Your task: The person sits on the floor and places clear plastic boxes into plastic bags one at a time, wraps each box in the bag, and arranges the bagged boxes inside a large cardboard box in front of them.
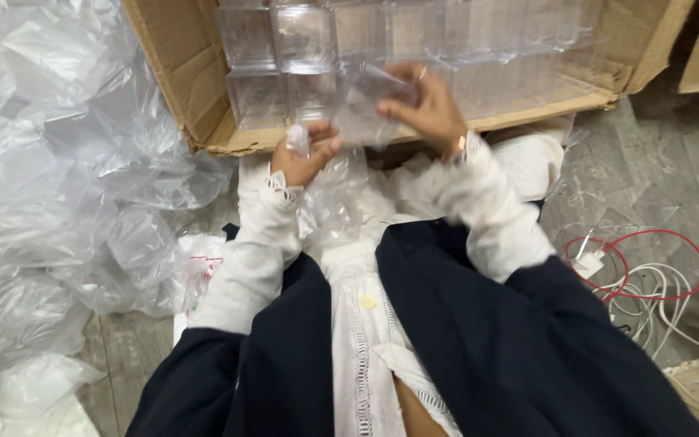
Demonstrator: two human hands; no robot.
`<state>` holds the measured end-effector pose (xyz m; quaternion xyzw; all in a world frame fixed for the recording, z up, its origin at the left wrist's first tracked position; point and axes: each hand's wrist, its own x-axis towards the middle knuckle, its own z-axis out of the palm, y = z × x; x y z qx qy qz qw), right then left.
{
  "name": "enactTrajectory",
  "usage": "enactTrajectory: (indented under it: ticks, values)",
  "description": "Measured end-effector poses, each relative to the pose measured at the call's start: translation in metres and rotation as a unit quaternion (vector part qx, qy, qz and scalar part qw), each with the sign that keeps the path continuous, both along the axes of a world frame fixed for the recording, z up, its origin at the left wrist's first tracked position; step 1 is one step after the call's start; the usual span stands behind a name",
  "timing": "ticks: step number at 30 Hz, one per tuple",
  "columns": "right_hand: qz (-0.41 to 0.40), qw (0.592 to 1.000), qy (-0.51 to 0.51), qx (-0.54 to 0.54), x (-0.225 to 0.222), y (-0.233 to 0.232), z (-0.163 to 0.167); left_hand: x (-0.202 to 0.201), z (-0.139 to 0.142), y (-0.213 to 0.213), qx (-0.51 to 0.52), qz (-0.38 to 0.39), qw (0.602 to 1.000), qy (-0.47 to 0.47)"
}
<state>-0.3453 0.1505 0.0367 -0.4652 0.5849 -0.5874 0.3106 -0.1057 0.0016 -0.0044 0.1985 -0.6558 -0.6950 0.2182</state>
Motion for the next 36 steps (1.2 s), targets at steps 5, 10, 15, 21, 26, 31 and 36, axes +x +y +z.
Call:
enactTrajectory:
  ticks: [5, 10, 15, 21, 26, 31, 36]
  values:
    - [0.055, 0.961, 0.246, 0.11, -0.035, -0.035, 0.009, -0.003, 0.018, -0.008, 0.112, 0.054, 0.988, 0.096]
    - [0.006, 0.845, 0.523, 0.11, -0.014, -0.027, 0.017, -0.001, 0.027, -0.001, 0.113, 0.07, 0.981, 0.143]
    - [-0.036, 0.963, 0.267, -0.029, 0.048, 0.011, 0.024, -0.005, 0.032, 0.002, 0.144, 0.058, 0.981, 0.112]
    - [0.034, 0.998, -0.052, -0.016, 0.093, 0.03, -0.015, -0.006, 0.03, 0.008, -0.036, 0.118, 0.979, 0.162]
    - [-0.067, 0.977, -0.191, 0.062, 0.102, 0.035, -0.034, 0.012, 0.028, -0.003, -0.043, 0.251, 0.964, 0.079]
    - [-0.042, 0.944, 0.322, -0.06, 0.118, 0.062, -0.012, 0.015, 0.029, -0.007, 0.002, 0.232, 0.965, 0.121]
    - [0.087, 0.857, 0.503, -0.069, 0.13, 0.071, 0.033, 0.01, 0.035, -0.008, 0.146, 0.189, 0.966, 0.095]
